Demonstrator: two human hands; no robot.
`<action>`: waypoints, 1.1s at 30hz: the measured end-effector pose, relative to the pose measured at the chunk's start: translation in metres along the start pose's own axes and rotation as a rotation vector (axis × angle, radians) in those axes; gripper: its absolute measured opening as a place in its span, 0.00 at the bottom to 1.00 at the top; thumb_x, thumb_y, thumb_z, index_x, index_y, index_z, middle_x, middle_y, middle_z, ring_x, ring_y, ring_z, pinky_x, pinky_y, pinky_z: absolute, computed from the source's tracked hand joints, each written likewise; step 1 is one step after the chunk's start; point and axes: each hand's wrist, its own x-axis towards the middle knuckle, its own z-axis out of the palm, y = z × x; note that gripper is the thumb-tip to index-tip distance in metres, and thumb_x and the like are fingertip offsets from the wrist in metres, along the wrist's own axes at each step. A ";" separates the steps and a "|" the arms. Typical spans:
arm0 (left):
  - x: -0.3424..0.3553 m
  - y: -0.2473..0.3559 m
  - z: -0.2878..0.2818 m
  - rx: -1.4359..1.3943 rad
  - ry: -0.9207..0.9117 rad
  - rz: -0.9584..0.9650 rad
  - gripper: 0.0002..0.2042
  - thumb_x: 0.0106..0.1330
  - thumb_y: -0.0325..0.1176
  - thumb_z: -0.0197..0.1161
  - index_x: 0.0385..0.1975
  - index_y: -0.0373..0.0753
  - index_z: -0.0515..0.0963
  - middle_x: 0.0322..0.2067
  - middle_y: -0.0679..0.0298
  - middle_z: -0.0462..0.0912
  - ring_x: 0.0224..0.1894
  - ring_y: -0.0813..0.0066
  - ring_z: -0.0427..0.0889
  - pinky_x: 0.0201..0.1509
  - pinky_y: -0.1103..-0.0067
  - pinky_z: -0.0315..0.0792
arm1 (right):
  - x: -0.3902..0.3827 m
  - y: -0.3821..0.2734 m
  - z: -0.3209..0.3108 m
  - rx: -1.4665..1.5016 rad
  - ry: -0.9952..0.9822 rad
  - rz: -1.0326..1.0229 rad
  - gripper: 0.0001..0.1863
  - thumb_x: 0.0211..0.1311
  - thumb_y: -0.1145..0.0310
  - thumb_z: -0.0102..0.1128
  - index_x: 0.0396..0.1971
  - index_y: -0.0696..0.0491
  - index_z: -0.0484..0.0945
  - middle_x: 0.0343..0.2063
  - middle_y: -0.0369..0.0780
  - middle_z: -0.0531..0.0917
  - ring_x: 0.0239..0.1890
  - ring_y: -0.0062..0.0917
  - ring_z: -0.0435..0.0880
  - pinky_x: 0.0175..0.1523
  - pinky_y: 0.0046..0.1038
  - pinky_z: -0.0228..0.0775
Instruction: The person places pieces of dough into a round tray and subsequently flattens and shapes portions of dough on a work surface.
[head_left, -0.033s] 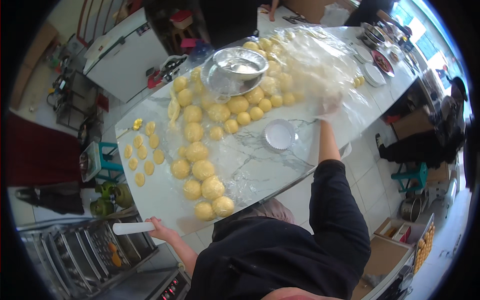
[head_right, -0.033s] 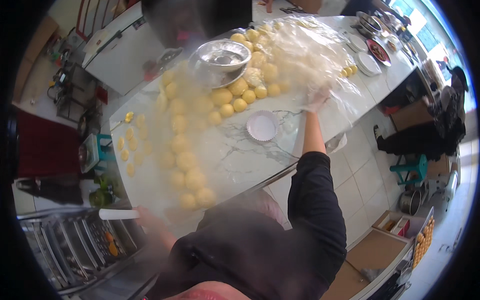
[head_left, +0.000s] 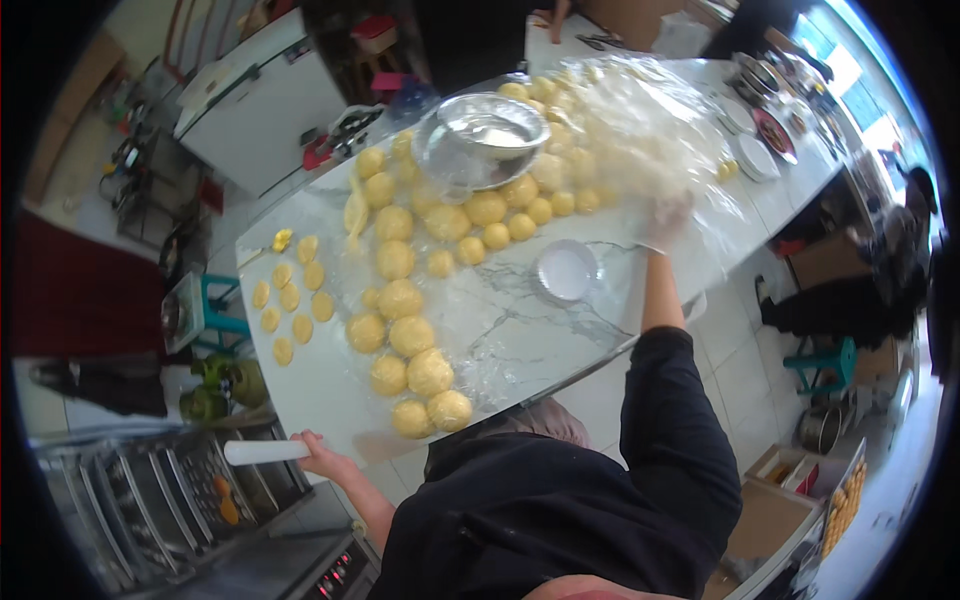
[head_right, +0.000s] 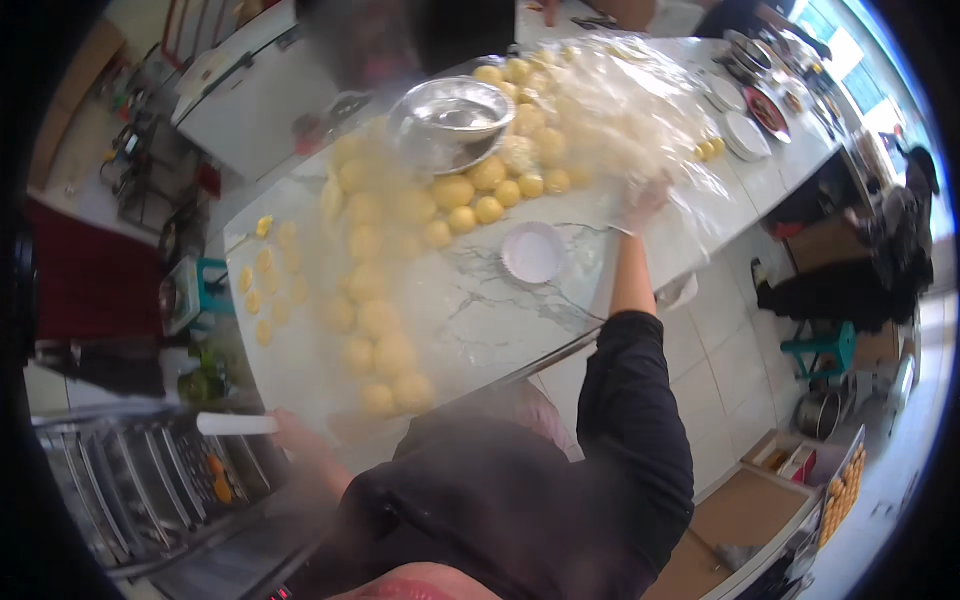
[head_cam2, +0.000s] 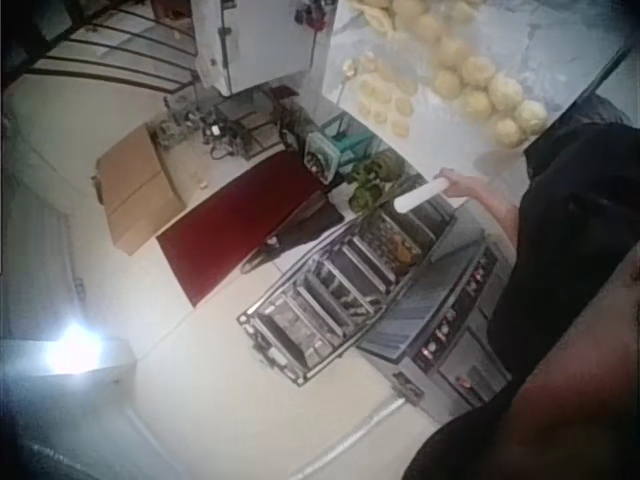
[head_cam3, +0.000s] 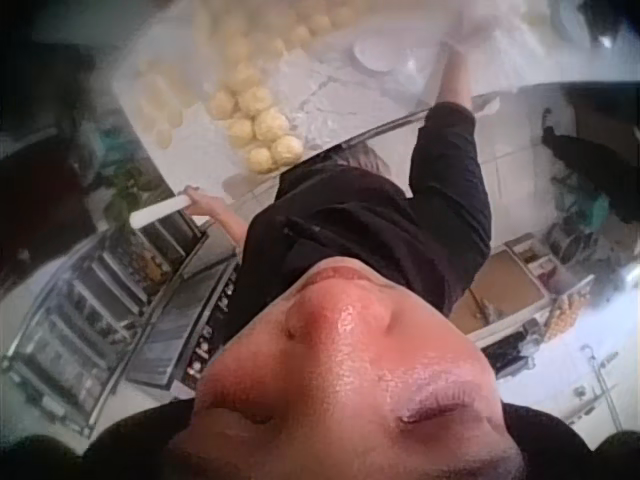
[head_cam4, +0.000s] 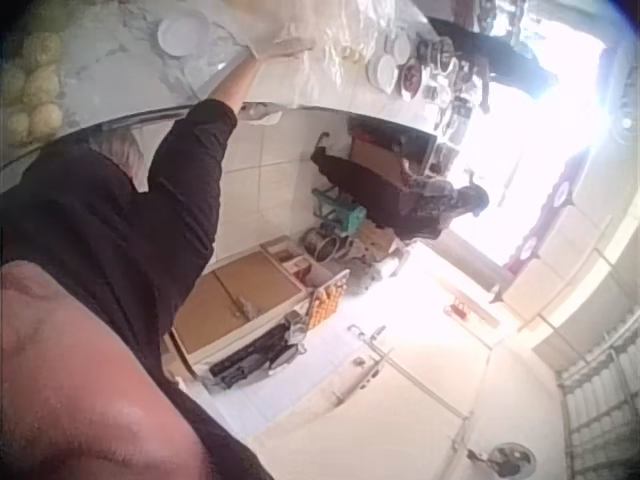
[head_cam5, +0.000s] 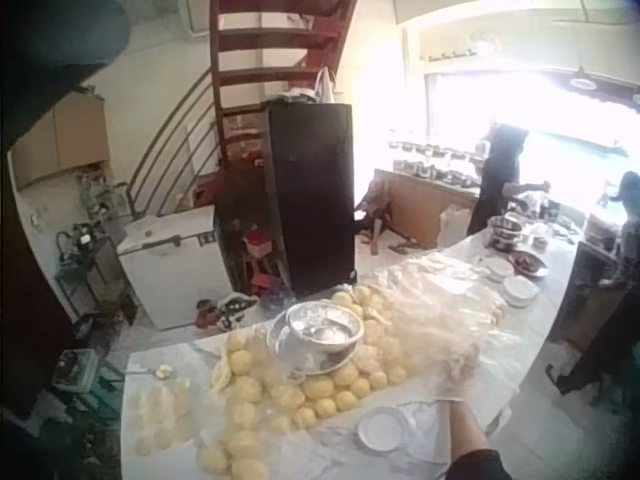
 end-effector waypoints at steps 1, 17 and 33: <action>-0.002 0.002 -0.005 -0.047 0.050 -0.032 0.06 0.49 0.26 0.53 0.18 0.38 0.62 0.18 0.70 0.60 0.23 0.80 0.60 0.27 0.81 0.56 | 0.000 0.000 0.005 -0.236 0.058 -0.229 0.28 0.49 0.58 0.54 0.49 0.54 0.61 0.48 0.44 0.66 0.52 0.36 0.63 0.56 0.36 0.54; -0.046 0.016 -0.079 -0.138 0.555 -0.109 0.03 0.46 0.26 0.54 0.20 0.34 0.69 0.14 0.70 0.67 0.19 0.86 0.65 0.20 0.84 0.59 | -0.015 -0.104 -0.003 -0.559 -1.013 0.096 0.21 0.51 0.63 0.54 0.44 0.57 0.67 0.41 0.43 0.71 0.42 0.31 0.70 0.47 0.32 0.59; -0.048 -0.019 -0.122 -0.203 0.685 -0.166 0.03 0.48 0.24 0.53 0.21 0.38 0.66 0.17 0.72 0.64 0.20 0.86 0.62 0.21 0.86 0.55 | 0.031 -0.215 -0.035 -0.351 -1.285 1.062 0.24 0.45 0.61 0.63 0.40 0.59 0.71 0.32 0.40 0.78 0.31 0.27 0.76 0.33 0.28 0.70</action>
